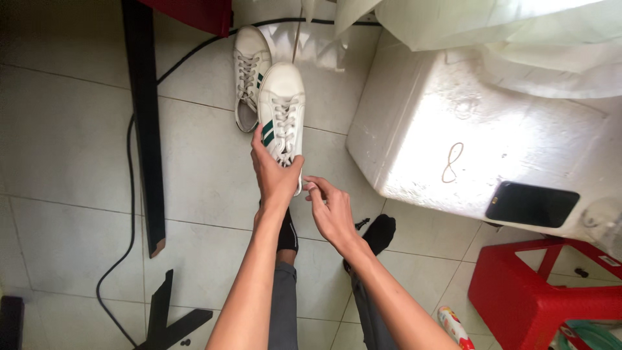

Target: The person handles a white sneaker and a black sneaker, turning them over and wiping different sides by hand to clean off debris.

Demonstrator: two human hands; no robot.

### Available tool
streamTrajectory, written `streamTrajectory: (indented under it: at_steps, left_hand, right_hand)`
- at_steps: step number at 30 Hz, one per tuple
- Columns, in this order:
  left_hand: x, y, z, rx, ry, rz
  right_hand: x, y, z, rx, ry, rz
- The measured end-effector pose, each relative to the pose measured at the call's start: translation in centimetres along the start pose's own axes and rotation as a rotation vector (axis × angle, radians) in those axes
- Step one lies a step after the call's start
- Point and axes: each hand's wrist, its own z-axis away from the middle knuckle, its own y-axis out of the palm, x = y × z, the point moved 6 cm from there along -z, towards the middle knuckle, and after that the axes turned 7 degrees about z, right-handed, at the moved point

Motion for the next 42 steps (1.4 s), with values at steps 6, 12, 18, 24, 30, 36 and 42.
streamTrajectory:
  at_steps: [6, 12, 18, 24, 30, 36, 42]
  left_hand:
    - [-3.3, -2.4, 4.0, 0.049, -0.057, 0.045]
    - [-7.3, -3.6, 9.1, 0.015, -0.085, 0.139]
    - [-10.8, -3.6, 12.9, 0.042, -0.164, 0.23]
    - [-15.5, -5.0, 16.1, 0.093, 0.026, 0.146]
    - [-19.1, -6.2, 18.9, 0.164, 0.04, 0.056]
    - [-22.3, -6.9, 22.6, 0.274, 0.048, 0.088]
    - [-25.7, -7.9, 26.7, 0.315, 0.113, 0.04]
  right_hand:
    - [1.9, -2.5, 2.6, -0.046, 0.044, -0.006]
    - [4.9, -3.4, 4.8, -0.035, -0.038, -0.131]
    - [6.8, -5.2, 7.3, 0.054, -0.032, -0.307]
    - [8.5, -7.9, 11.0, 0.084, -0.049, -0.358]
    - [9.6, -10.2, 14.8, 0.023, -0.099, -0.277]
    - [10.1, -12.4, 19.3, -0.048, -0.101, -0.342]
    - [10.5, -14.5, 23.9, -0.04, -0.058, -0.372]
